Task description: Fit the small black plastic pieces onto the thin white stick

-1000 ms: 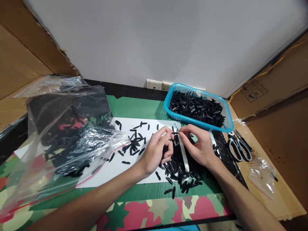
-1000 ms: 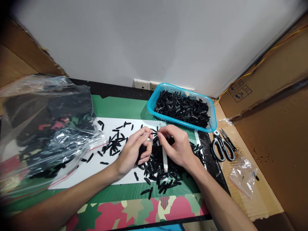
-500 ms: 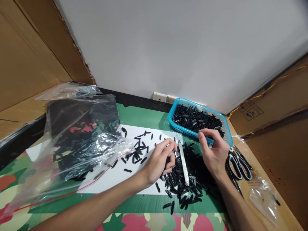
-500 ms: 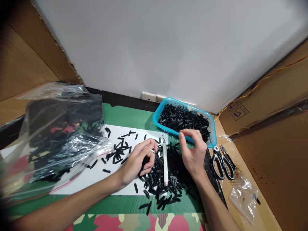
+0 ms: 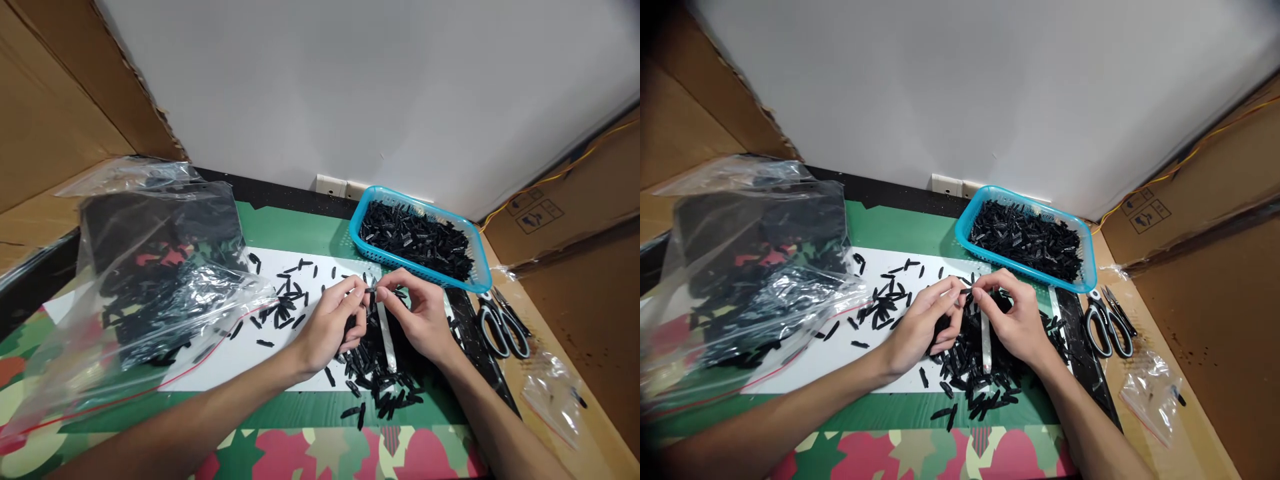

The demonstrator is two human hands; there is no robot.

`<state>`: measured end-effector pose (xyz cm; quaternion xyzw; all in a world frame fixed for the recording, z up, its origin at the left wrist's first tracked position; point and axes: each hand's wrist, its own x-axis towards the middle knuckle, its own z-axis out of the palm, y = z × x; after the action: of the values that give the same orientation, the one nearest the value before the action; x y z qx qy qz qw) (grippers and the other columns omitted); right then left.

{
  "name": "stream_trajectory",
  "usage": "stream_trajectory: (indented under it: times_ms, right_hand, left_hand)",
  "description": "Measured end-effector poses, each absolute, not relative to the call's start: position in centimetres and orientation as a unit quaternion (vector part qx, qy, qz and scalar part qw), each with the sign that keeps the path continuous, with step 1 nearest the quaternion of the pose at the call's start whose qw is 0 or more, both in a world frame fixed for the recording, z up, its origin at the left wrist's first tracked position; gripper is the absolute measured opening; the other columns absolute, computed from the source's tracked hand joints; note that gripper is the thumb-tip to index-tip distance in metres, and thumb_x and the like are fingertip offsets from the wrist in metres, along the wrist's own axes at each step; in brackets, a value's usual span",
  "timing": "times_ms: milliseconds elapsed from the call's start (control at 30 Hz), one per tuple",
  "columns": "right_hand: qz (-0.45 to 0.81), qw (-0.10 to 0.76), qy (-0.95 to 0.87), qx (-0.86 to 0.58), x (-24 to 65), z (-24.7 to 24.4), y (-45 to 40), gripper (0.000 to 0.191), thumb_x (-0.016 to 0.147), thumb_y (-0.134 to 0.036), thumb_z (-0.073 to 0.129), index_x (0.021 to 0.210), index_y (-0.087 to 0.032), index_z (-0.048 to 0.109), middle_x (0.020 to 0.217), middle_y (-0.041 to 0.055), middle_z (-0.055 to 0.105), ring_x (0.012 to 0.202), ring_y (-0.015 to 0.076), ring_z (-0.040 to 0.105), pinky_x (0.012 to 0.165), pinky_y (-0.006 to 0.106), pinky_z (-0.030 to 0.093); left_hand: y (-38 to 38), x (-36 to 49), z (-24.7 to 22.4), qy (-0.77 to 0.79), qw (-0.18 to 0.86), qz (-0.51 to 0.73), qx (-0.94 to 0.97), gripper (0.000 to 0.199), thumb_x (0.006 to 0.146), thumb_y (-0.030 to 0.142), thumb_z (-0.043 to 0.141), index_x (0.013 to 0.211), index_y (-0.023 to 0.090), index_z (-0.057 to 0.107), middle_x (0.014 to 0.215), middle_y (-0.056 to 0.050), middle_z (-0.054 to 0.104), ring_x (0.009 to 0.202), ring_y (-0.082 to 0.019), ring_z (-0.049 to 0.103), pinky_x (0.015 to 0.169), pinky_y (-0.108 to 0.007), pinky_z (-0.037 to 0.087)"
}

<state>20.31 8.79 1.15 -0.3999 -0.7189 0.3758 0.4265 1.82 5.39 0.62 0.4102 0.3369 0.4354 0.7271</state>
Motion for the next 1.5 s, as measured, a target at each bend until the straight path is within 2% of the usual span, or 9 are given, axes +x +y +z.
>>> stream_trajectory:
  times_ms: [267, 533, 867, 1000, 1133, 1233, 1367, 1500]
  right_hand:
    - [0.445, 0.408, -0.690, -0.399, 20.5, 1.0, 9.4, 0.014, 0.099, -0.035, 0.069, 0.095, -0.022, 0.074, 0.089, 0.0020, 0.074, 0.085, 0.0192, 0.067, 0.085, 0.032, 0.050]
    - [0.442, 0.405, -0.693, -0.400, 20.4, 1.0, 9.3, 0.015, 0.100, -0.034, 0.066, 0.095, -0.021, 0.073, 0.088, 0.0024, 0.073, 0.084, 0.0193, 0.066, 0.083, 0.033, 0.050]
    - [0.361, 0.420, -0.745, -0.372, 20.8, 1.2, 9.2, 0.014, 0.101, -0.031, 0.063, 0.092, -0.022, 0.069, 0.089, 0.0037, 0.068, 0.085, 0.0201, 0.063, 0.081, 0.036, 0.050]
    - [0.311, 0.458, -0.748, -0.367, 21.2, 1.5, 9.3, 0.011, 0.099, -0.027, 0.064, 0.091, -0.022, 0.069, 0.088, 0.0043, 0.067, 0.086, 0.0212, 0.063, 0.082, 0.037, 0.051]
    - [0.121, 0.521, -0.722, -0.440, 22.6, 1.9, 10.2, 0.003, 0.096, -0.023, 0.069, 0.094, -0.023, 0.072, 0.091, 0.0057, 0.071, 0.089, 0.0239, 0.063, 0.085, 0.041, 0.051]
    - [-0.010, 0.519, -0.699, -0.491, 23.4, 2.1, 10.9, 0.014, 0.095, -0.023, 0.070, 0.109, -0.024, 0.075, 0.105, 0.0086, 0.076, 0.103, 0.0286, 0.064, 0.094, 0.048, 0.051]
    - [-0.002, 0.493, -0.736, -0.463, 22.9, 2.0, 11.0, 0.025, 0.096, -0.021, 0.067, 0.120, -0.026, 0.073, 0.118, 0.0095, 0.075, 0.114, 0.0305, 0.064, 0.102, 0.054, 0.051]
    - [0.034, 0.455, -0.797, -0.397, 21.5, 1.9, 10.0, 0.031, 0.096, -0.013, 0.063, 0.121, -0.028, 0.071, 0.127, 0.0096, 0.072, 0.123, 0.0309, 0.062, 0.108, 0.058, 0.049]
  left_hand:
    - [5.5, 1.8, 0.5, 0.333, 0.728, 0.431, 0.417, 0.031, 0.105, 0.051, 0.049, 0.092, 0.023, 0.045, 0.053, 0.010, 0.040, 0.041, -0.006, 0.026, 0.039, -0.014, 0.027]
    - [5.5, 1.8, 0.6, 0.336, 0.724, 0.428, 0.424, 0.032, 0.105, 0.052, 0.047, 0.092, 0.023, 0.046, 0.052, 0.011, 0.039, 0.041, -0.006, 0.025, 0.039, -0.014, 0.028]
    - [5.4, 1.9, 1.0, 0.343, 0.719, 0.422, 0.434, 0.036, 0.103, 0.055, 0.050, 0.089, 0.023, 0.044, 0.054, 0.010, 0.038, 0.043, -0.006, 0.025, 0.040, -0.015, 0.027]
    - [5.3, 1.9, 1.0, 0.343, 0.722, 0.432, 0.417, 0.033, 0.103, 0.055, 0.049, 0.092, 0.024, 0.043, 0.053, 0.010, 0.038, 0.043, -0.008, 0.026, 0.038, -0.015, 0.026]
    - [5.2, 1.8, 1.0, 0.342, 0.734, 0.439, 0.389, 0.029, 0.104, 0.053, 0.044, 0.096, 0.026, 0.041, 0.052, 0.010, 0.042, 0.042, -0.008, 0.026, 0.038, -0.015, 0.024]
    - [5.1, 1.8, 1.1, 0.348, 0.735, 0.439, 0.382, 0.028, 0.104, 0.053, 0.044, 0.099, 0.026, 0.041, 0.051, 0.010, 0.042, 0.041, -0.008, 0.027, 0.038, -0.015, 0.024]
    - [5.2, 1.8, 1.1, 0.349, 0.733, 0.442, 0.382, 0.029, 0.103, 0.055, 0.044, 0.101, 0.027, 0.041, 0.052, 0.011, 0.041, 0.041, -0.008, 0.027, 0.039, -0.014, 0.024]
    - [5.2, 1.9, 1.1, 0.348, 0.737, 0.436, 0.381, 0.031, 0.103, 0.058, 0.043, 0.104, 0.027, 0.042, 0.052, 0.011, 0.041, 0.041, -0.008, 0.027, 0.038, -0.014, 0.025]
